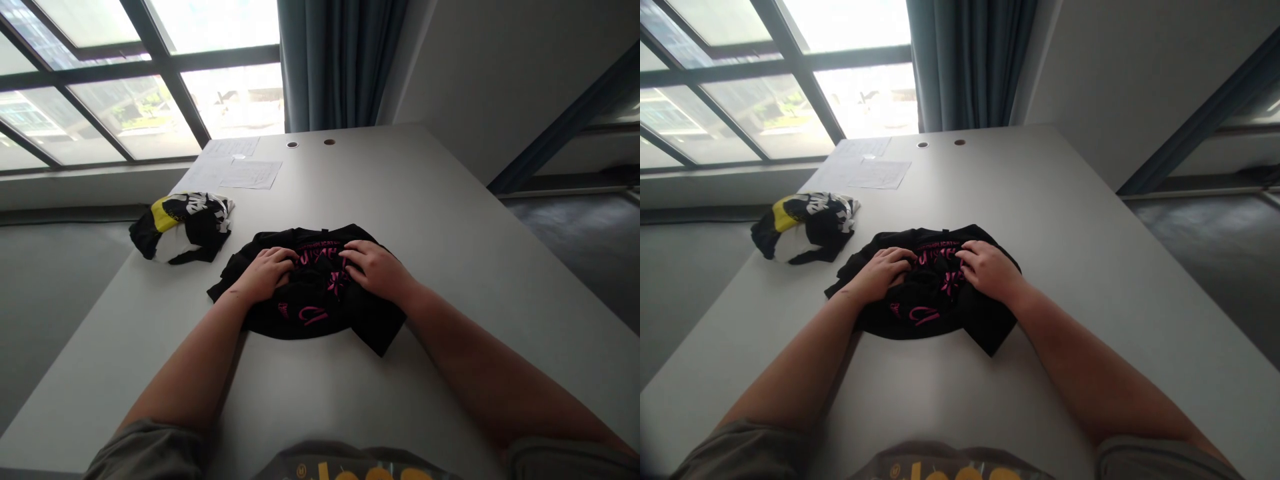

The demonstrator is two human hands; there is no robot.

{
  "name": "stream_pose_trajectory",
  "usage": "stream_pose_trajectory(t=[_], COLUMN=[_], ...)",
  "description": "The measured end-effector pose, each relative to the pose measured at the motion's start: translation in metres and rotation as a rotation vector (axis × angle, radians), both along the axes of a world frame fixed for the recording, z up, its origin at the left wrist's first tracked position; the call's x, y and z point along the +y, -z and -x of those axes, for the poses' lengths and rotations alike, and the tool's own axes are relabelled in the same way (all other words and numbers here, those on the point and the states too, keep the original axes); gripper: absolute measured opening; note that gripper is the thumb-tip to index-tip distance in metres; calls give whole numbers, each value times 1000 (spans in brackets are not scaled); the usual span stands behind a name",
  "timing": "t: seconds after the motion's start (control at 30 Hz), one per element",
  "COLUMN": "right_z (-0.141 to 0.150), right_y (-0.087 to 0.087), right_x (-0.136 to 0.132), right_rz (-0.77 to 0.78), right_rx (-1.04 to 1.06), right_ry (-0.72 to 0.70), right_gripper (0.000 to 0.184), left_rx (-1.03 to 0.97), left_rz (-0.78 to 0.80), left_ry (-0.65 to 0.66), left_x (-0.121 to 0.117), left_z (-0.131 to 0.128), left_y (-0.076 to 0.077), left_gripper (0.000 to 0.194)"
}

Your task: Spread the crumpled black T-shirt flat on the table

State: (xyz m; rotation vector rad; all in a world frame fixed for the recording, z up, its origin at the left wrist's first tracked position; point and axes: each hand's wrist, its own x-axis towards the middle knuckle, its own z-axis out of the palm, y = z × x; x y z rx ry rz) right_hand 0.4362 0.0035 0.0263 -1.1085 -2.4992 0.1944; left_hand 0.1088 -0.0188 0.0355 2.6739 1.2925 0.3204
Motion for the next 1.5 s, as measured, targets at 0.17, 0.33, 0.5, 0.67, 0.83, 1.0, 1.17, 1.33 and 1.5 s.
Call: stream_pose_trajectory(t=[0.17, 0.33, 0.5, 0.67, 0.83, 1.0, 1.17, 1.33, 1.5], right_z=[11, 4, -3, -1, 8, 11, 7, 8, 6], right_y=[17, 10, -13, -33, -41, -25, -1, -1, 5], right_x=[1, 8, 3, -9, -15, -7, 3, 1, 5], right_rz=[156, 286, 701, 1160, 1035, 381, 366, 359, 303], right_rx=[-25, 80, 27, -131, 17, -75, -318, -307, -273], right_ry=[-159, -259, -324, -491, -216, 366, 441, 432, 445], right_gripper=[20, 12, 22, 29, 33, 24, 33, 24, 23], left_rx=[-79, -117, -73, 79, -45, -253, -172, 20, 79], left_rz=[243, 401, 670, 736, 513, 74, 88, 198, 234], left_ry=[35, 5, 13, 115, 17, -373, -240, -209, -254], left_x=[-3, -5, -16, -35, -39, -21, -2, 2, 2], left_z=[-6, -12, -27, -50, -57, -49, -39, -39, -44], left_y=[-8, -17, -36, -54, -48, -14, 16, 28, 29], left_gripper=[27, 25, 32, 30, 28, 19, 43, 52, 55])
